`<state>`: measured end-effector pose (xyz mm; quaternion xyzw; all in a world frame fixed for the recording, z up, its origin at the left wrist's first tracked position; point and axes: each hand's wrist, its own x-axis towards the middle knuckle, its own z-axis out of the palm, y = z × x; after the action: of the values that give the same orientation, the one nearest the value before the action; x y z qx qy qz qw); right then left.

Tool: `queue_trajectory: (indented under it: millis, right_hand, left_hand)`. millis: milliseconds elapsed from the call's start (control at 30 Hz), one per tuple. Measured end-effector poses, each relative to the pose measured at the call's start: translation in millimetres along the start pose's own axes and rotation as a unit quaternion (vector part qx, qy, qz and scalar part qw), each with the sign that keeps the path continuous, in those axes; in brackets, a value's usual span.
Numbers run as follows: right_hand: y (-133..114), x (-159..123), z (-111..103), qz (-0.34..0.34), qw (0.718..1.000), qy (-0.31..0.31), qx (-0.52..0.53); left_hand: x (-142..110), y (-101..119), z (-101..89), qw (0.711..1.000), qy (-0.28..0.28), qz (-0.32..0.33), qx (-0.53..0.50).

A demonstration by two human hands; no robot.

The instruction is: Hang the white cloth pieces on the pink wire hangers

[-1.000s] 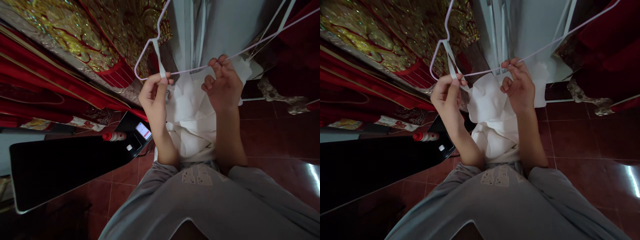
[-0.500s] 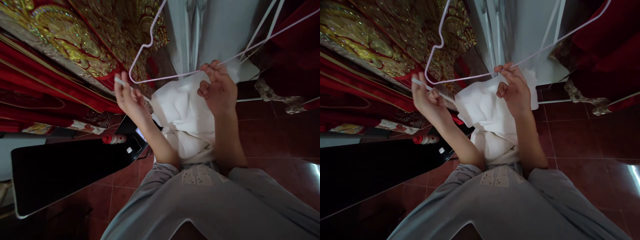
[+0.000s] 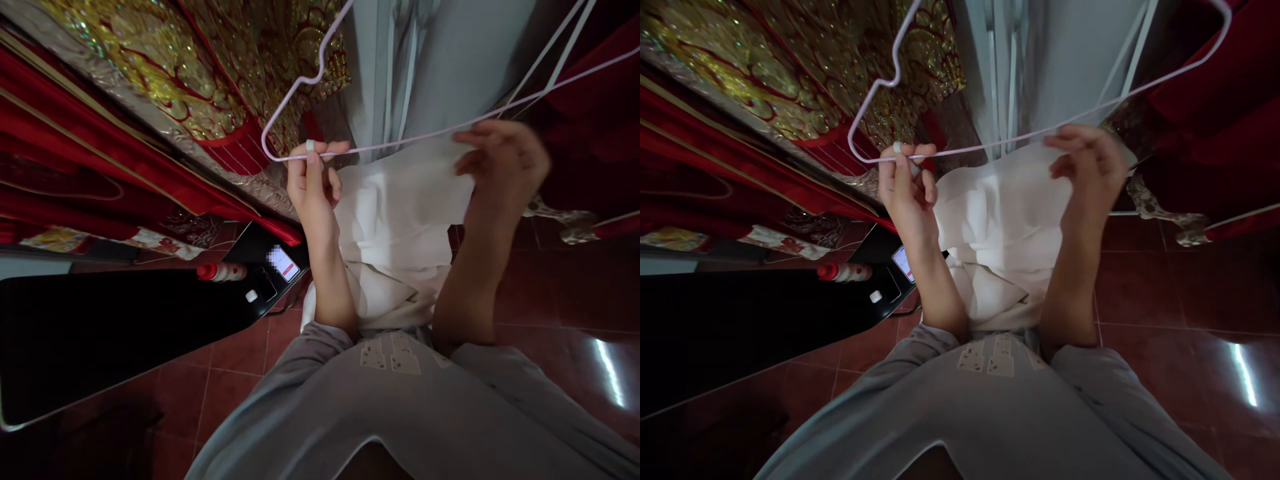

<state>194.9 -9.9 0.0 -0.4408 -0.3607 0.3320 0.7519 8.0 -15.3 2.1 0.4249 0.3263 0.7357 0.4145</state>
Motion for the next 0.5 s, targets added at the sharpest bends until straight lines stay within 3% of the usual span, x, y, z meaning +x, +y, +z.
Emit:
queue_trajectory:
  millis: [67,133,300,500]
  right_hand:
    - [-3.2,11.9,-11.1,-0.051,0.996,0.066,-0.009]
    - [-4.8,22.1,-18.3,-0.066,0.994,0.085,-0.028]
    - [-5.5,26.4,-13.5,0.001,0.998,0.000,-0.057]
    - [-17.0,21.8,-9.5,-0.022,0.999,0.030,-0.020]
  left_hand:
    - [1.6,-1.8,-1.3,1.000,-0.004,0.000,-0.006]
    - [2.7,-6.2,-1.8,1.000,-0.003,-0.006,-0.013]
    - [1.2,-11.3,-0.7,1.000,0.000,-0.015,0.018]
    - [2.9,-10.8,-2.5,0.999,-0.009,0.028,0.028]
